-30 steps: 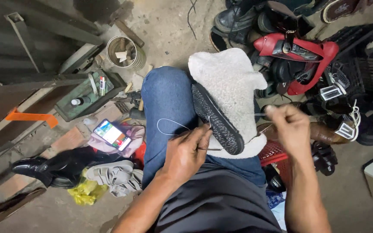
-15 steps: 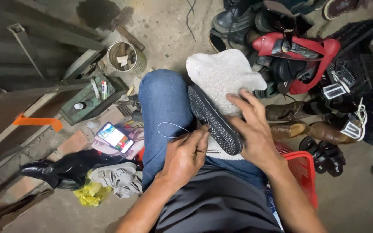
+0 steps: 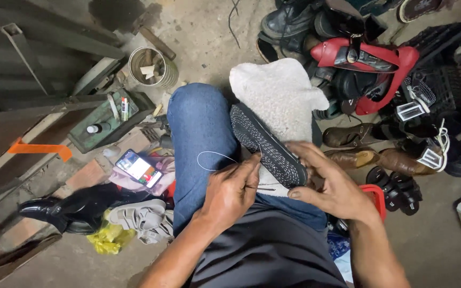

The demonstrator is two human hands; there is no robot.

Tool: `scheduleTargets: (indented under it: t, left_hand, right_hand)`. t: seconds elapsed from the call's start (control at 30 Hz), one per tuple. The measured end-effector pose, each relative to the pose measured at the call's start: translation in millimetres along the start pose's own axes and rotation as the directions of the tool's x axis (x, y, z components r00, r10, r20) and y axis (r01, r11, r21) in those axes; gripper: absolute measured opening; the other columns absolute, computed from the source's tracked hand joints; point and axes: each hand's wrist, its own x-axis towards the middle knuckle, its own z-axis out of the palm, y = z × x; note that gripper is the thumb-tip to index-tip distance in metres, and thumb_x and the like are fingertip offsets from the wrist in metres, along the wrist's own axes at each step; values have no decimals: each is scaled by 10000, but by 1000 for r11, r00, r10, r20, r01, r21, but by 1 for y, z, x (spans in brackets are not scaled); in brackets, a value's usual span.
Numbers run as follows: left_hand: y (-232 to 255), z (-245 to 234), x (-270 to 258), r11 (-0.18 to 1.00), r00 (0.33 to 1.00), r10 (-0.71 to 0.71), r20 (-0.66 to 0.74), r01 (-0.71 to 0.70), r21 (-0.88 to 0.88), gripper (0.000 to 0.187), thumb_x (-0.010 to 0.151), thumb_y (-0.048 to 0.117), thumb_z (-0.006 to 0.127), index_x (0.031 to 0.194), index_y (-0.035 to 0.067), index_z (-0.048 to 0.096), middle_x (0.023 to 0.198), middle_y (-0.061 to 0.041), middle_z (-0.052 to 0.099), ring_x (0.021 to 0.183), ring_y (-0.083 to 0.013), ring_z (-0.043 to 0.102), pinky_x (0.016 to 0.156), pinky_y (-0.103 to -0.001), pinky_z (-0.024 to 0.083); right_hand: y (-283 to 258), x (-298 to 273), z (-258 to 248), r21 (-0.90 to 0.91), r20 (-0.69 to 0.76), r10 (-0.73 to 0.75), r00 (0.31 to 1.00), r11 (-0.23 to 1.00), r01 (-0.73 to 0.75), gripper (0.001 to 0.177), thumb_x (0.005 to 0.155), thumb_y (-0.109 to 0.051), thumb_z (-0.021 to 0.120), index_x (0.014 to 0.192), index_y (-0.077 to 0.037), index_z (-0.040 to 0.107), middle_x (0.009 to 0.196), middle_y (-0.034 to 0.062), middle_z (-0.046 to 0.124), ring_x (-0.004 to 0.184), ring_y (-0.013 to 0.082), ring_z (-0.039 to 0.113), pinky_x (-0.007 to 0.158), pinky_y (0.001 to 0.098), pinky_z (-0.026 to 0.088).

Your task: The person sits on the floor and sews a black slip-on shoe using a needle and white thread. They repeatedly pull the thread through the shoe's sole and upper, tightening the stitches while holding the shoe on their lap.

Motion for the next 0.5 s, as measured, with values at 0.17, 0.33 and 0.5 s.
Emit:
scheduleTargets:
  t: [0.17, 0.33, 0.5]
  left_hand:
    - [-2, 0, -1, 1000, 1000, 16, -6, -16, 3, 232, 959, 79, 594, 1131, 21, 738, 640, -177, 668, 618, -387, 693, 495, -442, 528]
    - [-2, 7, 4, 999, 999, 30, -15, -29, 46, 222, 960, 83, 594, 1119, 33, 740, 619, -154, 656, 592, -355, 685, 497, -420, 529]
    - [3, 18, 14, 1000, 1000, 6, 11, -6, 31, 234, 961, 98, 610, 1161, 55, 723, 627, -121, 664, 621, -352, 682, 494, -426, 526]
  right_hand:
    - [17, -11, 1, -81, -22, 91, 996, 992, -92, 687, 739, -276, 888, 1285, 56, 635, 854, 215, 660, 671, 282, 614, 578, 433, 513]
    - [27, -22, 4, -41, -113, -32, 993, 999, 27, 195, 799, -182, 852, 906, -56, 748, 646, 25, 578, 609, 132, 522, 570, 307, 470]
    - [6, 2, 18, -165, -371, -143, 918, 983, 86, 190, 845, -124, 812, 947, 16, 735, 862, 164, 706, 839, 299, 714, 792, 455, 563]
